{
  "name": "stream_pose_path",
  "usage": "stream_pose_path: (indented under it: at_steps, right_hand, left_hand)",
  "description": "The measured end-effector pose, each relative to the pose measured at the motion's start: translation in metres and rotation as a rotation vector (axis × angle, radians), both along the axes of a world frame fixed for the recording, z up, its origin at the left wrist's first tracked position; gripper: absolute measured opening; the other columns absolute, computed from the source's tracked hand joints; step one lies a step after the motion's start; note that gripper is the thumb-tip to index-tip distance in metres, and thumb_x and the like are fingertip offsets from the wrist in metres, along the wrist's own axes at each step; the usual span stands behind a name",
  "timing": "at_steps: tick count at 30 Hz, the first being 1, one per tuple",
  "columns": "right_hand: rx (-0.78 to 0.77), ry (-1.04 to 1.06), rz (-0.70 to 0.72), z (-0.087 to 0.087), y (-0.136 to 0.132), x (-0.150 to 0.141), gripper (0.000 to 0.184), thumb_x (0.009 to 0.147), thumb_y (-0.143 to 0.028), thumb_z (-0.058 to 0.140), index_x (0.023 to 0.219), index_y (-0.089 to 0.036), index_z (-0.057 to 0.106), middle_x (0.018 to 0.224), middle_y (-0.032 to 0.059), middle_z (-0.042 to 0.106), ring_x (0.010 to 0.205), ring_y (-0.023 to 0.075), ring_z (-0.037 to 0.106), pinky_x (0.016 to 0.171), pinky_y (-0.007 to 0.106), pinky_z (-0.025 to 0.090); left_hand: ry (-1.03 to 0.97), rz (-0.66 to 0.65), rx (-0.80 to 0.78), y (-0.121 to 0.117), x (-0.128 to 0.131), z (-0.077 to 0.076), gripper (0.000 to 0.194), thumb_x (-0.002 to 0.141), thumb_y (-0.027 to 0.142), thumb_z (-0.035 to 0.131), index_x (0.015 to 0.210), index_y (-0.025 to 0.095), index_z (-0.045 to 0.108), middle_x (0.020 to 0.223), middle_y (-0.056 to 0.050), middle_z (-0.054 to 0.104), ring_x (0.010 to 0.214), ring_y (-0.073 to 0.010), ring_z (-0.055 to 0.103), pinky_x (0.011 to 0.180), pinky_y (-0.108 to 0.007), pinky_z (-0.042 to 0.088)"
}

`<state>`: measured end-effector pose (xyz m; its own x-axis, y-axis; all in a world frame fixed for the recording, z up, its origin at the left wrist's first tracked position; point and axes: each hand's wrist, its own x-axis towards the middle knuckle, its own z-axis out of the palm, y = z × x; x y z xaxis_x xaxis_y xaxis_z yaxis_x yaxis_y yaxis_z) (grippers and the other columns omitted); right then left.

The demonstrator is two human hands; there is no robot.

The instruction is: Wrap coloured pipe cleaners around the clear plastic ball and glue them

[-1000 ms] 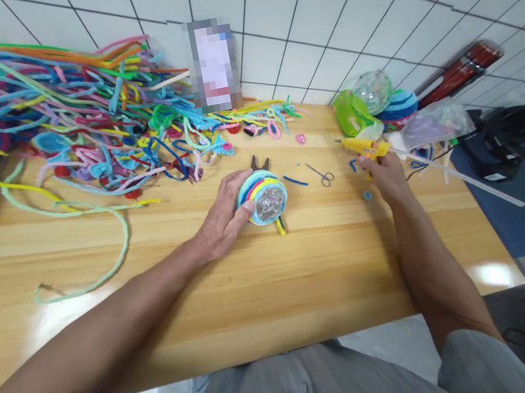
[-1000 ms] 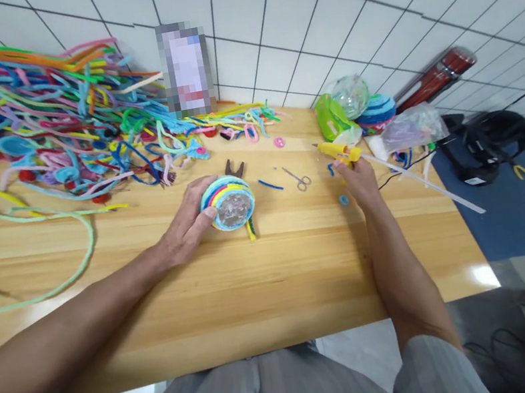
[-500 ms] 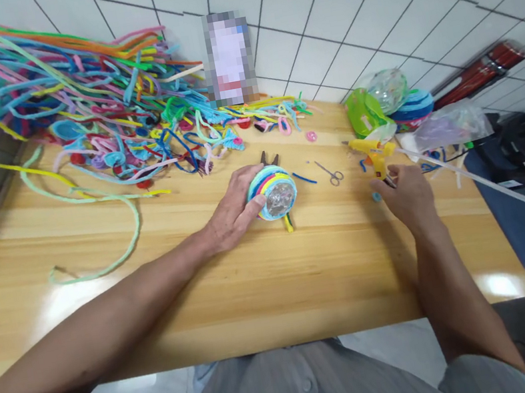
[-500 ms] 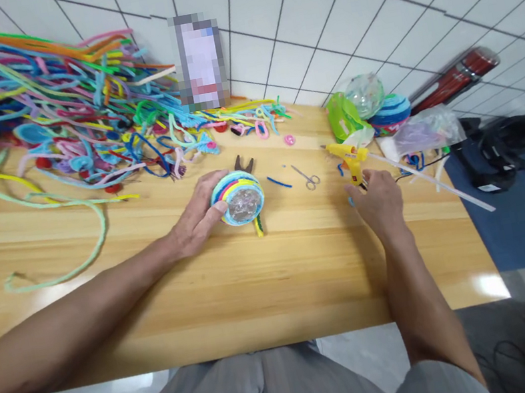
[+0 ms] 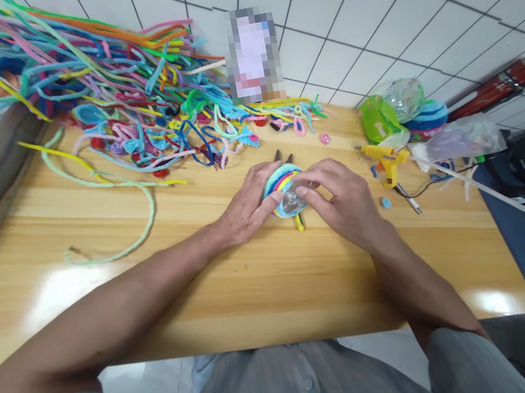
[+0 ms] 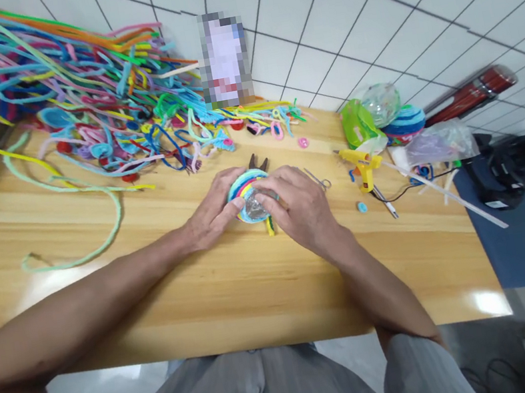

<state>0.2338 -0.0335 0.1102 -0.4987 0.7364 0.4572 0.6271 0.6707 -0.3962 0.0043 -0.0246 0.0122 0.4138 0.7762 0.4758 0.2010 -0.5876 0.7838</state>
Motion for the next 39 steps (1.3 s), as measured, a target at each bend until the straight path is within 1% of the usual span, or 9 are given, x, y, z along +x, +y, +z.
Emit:
stream_pose_path:
  at_steps: [4, 6, 11, 17, 22, 26, 29, 33, 39]
  right_hand:
    - [0.0, -0.027, -0.011, -0.004, 0.004, -0.005, 0.017, 0.107, -0.025, 0.065, 0.112, -0.03, 0.08, 0.104, 0.0059, 0.079, 0.099, 0.0252, 0.073, 0.089, 0.043, 0.06]
    - [-0.007, -0.02, -0.014, -0.005, 0.005, -0.006, 0.015, 0.106, -0.025, 0.066, 0.11, -0.029, 0.079, 0.102, 0.0054, 0.077, 0.096, 0.0241, 0.072, 0.086, 0.041, 0.06]
    - [-0.051, 0.006, -0.006, -0.005, 0.006, -0.008, 0.01, 0.106, -0.026, 0.065, 0.102, -0.027, 0.073, 0.096, 0.004, 0.074, 0.085, 0.0211, 0.069, 0.079, 0.038, 0.058]
    - [-0.098, 0.048, -0.007, -0.002, 0.004, -0.008, 0.008, 0.104, -0.028, 0.067, 0.096, -0.026, 0.069, 0.091, 0.0018, 0.072, 0.077, 0.0185, 0.065, 0.074, 0.035, 0.056]
    - [-0.105, 0.087, -0.049, -0.004, 0.001, -0.009, 0.009, 0.098, -0.021, 0.067, 0.09, -0.026, 0.068, 0.085, -0.0002, 0.071, 0.073, 0.0179, 0.064, 0.072, 0.034, 0.054]
    - [-0.119, 0.103, -0.093, -0.009, 0.001, -0.011, 0.011, 0.093, -0.018, 0.066, 0.086, -0.026, 0.067, 0.082, -0.0007, 0.07, 0.07, 0.0173, 0.062, 0.071, 0.034, 0.053]
    - [-0.129, 0.118, -0.124, -0.01, 0.002, -0.014, 0.011, 0.09, -0.018, 0.066, 0.083, -0.026, 0.066, 0.079, -0.0008, 0.069, 0.068, 0.017, 0.061, 0.07, 0.033, 0.053]
    - [-0.148, 0.131, -0.162, -0.008, 0.001, -0.017, 0.011, 0.088, -0.019, 0.066, 0.078, -0.026, 0.065, 0.075, -0.0012, 0.069, 0.066, 0.0167, 0.059, 0.068, 0.033, 0.051]
    - [-0.175, 0.144, -0.146, -0.003, -0.003, -0.018, 0.012, 0.088, -0.021, 0.066, 0.077, -0.026, 0.065, 0.073, -0.0015, 0.069, 0.065, 0.0166, 0.059, 0.066, 0.032, 0.049]
  left_hand:
    - [0.008, 0.003, -0.007, -0.001, 0.0, 0.001, 0.065, 0.118, 0.059, 0.039, 0.169, 0.018, 0.04, 0.166, -0.021, 0.05, 0.161, -0.0322, 0.045, 0.138, -0.059, 0.039]
    - [0.011, 0.008, -0.014, -0.001, 0.001, 0.001, 0.065, 0.118, 0.06, 0.038, 0.169, 0.019, 0.04, 0.167, -0.021, 0.05, 0.162, -0.0315, 0.045, 0.139, -0.058, 0.039]
    - [-0.002, 0.016, -0.026, -0.001, 0.001, 0.0, 0.066, 0.117, 0.064, 0.038, 0.169, 0.024, 0.041, 0.166, -0.019, 0.051, 0.16, -0.0332, 0.046, 0.138, -0.062, 0.039]
    - [0.005, 0.013, -0.021, -0.001, 0.001, 0.001, 0.067, 0.117, 0.064, 0.038, 0.168, 0.021, 0.041, 0.166, -0.02, 0.051, 0.16, -0.033, 0.046, 0.137, -0.06, 0.04]
    - [0.007, 0.005, -0.026, -0.001, 0.001, 0.002, 0.067, 0.116, 0.064, 0.038, 0.169, 0.023, 0.04, 0.166, -0.019, 0.051, 0.16, -0.0341, 0.046, 0.137, -0.062, 0.04]
    - [0.006, 0.008, -0.025, -0.001, 0.001, 0.003, 0.069, 0.115, 0.066, 0.038, 0.168, 0.021, 0.042, 0.165, -0.02, 0.051, 0.16, -0.0344, 0.046, 0.137, -0.061, 0.04]
    - [0.008, 0.006, -0.027, -0.001, 0.001, 0.003, 0.069, 0.115, 0.064, 0.04, 0.168, 0.02, 0.042, 0.165, -0.021, 0.052, 0.159, -0.0355, 0.047, 0.137, -0.062, 0.04]
    - [0.009, 0.0, -0.008, 0.0, 0.001, 0.002, 0.065, 0.116, 0.062, 0.041, 0.168, 0.022, 0.041, 0.165, -0.019, 0.052, 0.159, -0.0337, 0.046, 0.136, -0.061, 0.041]
    - [-0.003, -0.001, -0.005, 0.0, 0.0, 0.004, 0.063, 0.116, 0.06, 0.045, 0.166, 0.021, 0.044, 0.164, -0.019, 0.055, 0.158, -0.0338, 0.048, 0.135, -0.059, 0.042]
